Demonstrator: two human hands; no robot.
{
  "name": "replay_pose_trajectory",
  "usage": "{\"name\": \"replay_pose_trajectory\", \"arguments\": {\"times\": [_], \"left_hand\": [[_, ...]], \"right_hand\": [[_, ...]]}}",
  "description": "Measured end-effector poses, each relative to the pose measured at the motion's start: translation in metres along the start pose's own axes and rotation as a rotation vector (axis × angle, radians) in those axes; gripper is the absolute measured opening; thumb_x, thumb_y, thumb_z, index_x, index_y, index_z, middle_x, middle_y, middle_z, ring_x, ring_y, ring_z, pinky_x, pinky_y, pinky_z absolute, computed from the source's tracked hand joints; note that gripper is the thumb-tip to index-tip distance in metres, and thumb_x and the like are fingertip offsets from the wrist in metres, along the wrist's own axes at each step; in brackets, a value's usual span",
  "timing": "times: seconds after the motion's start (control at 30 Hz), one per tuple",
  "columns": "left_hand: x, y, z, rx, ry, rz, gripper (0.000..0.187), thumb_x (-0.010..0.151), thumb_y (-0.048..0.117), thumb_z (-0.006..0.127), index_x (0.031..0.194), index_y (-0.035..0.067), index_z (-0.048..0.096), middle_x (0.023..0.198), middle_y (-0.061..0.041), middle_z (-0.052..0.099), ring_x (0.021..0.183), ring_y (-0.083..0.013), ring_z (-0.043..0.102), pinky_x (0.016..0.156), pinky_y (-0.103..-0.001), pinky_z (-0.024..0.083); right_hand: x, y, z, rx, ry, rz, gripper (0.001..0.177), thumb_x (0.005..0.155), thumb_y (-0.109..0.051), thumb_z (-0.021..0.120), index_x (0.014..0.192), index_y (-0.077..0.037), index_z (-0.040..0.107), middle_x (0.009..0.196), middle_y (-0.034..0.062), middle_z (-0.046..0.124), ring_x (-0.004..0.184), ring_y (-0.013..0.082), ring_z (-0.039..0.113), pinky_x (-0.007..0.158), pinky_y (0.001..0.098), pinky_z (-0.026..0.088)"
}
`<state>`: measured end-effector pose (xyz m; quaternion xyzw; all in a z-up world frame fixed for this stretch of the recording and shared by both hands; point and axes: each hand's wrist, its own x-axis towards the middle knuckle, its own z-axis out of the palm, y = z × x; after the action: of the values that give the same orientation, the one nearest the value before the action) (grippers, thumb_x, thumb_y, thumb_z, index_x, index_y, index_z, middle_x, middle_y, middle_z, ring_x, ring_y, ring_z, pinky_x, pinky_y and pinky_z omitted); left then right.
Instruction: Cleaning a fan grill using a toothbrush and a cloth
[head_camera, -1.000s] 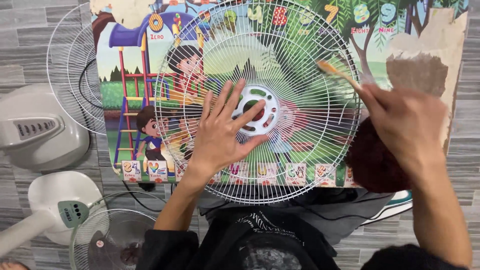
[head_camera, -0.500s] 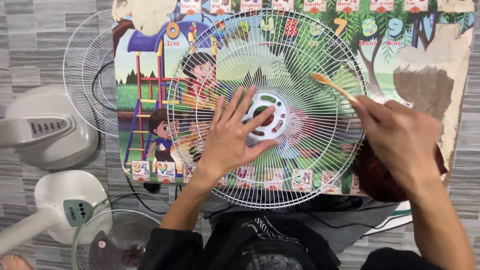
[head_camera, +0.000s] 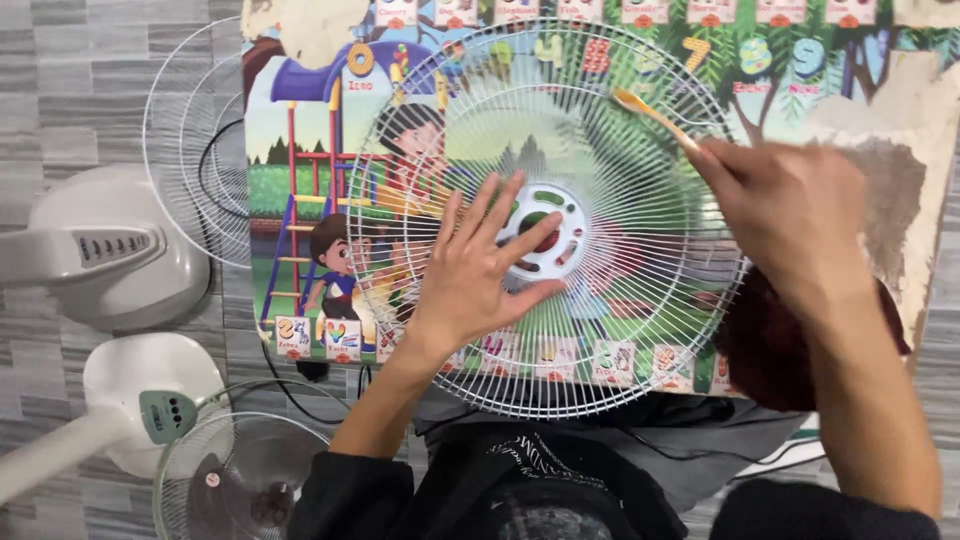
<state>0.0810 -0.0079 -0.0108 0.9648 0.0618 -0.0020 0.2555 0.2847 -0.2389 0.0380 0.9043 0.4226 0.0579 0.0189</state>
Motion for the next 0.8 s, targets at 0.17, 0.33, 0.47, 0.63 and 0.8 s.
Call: {"name": "replay_pose_trajectory", "arguments": {"times": [0.17,0.33,0.47,0.63,0.8], "left_hand": [[-0.002,-0.004,-0.001,0.014,-0.035,0.013,0.069,0.089,0.076,0.042,0.145,0.038,0.051,0.164,-0.011,0.027,0.153,-0.0336,0.020,0.122,-0.066,0.012],[-0.001,-0.006,-0.004,0.048,-0.088,0.010,0.071,0.090,0.077,0.035,0.150,0.039,0.043,0.166,-0.010,0.018,0.154,-0.0328,0.015,0.124,-0.060,0.010],[-0.006,-0.013,0.009,-0.086,0.204,0.089,0.049,0.078,0.052,0.075,0.118,0.023,0.074,0.146,-0.017,0.053,0.140,-0.0375,0.048,0.116,-0.055,0.037],[-0.004,-0.012,0.001,-0.085,0.103,0.077,0.064,0.088,0.067,0.058,0.141,0.030,0.057,0.157,-0.016,0.036,0.148,-0.0345,0.034,0.122,-0.052,0.027],[-0.005,-0.012,-0.001,-0.052,0.008,0.060,0.069,0.091,0.071,0.049,0.146,0.029,0.054,0.164,-0.016,0.026,0.152,-0.0330,0.027,0.126,-0.051,0.022]], "right_hand": [[-0.005,-0.024,-0.011,0.096,0.001,0.081,0.019,0.120,-0.033,0.081,0.115,-0.016,0.089,0.076,0.0031,0.071,0.051,0.0213,0.054,0.050,0.0331,0.038],[0.051,-0.101,0.024,0.070,0.161,-0.063,0.024,0.119,-0.024,0.072,0.099,-0.019,0.084,0.055,-0.0080,0.056,0.036,0.0057,0.031,0.034,0.0248,0.016],[0.061,-0.170,0.011,0.043,0.157,-0.083,0.026,0.109,-0.041,0.056,0.112,-0.027,0.078,0.076,-0.0014,0.070,0.055,0.0219,0.071,0.048,0.0362,0.055],[0.024,-0.082,0.026,-0.181,0.089,-0.036,0.024,0.120,-0.041,0.067,0.099,-0.032,0.075,0.062,-0.0079,0.049,0.048,0.0147,0.042,0.046,0.0308,0.032],[0.024,-0.087,0.023,-0.112,0.069,0.040,0.045,0.132,-0.032,0.080,0.088,-0.024,0.075,0.058,-0.0132,0.048,0.043,0.0065,0.028,0.042,0.0241,0.014]]}}
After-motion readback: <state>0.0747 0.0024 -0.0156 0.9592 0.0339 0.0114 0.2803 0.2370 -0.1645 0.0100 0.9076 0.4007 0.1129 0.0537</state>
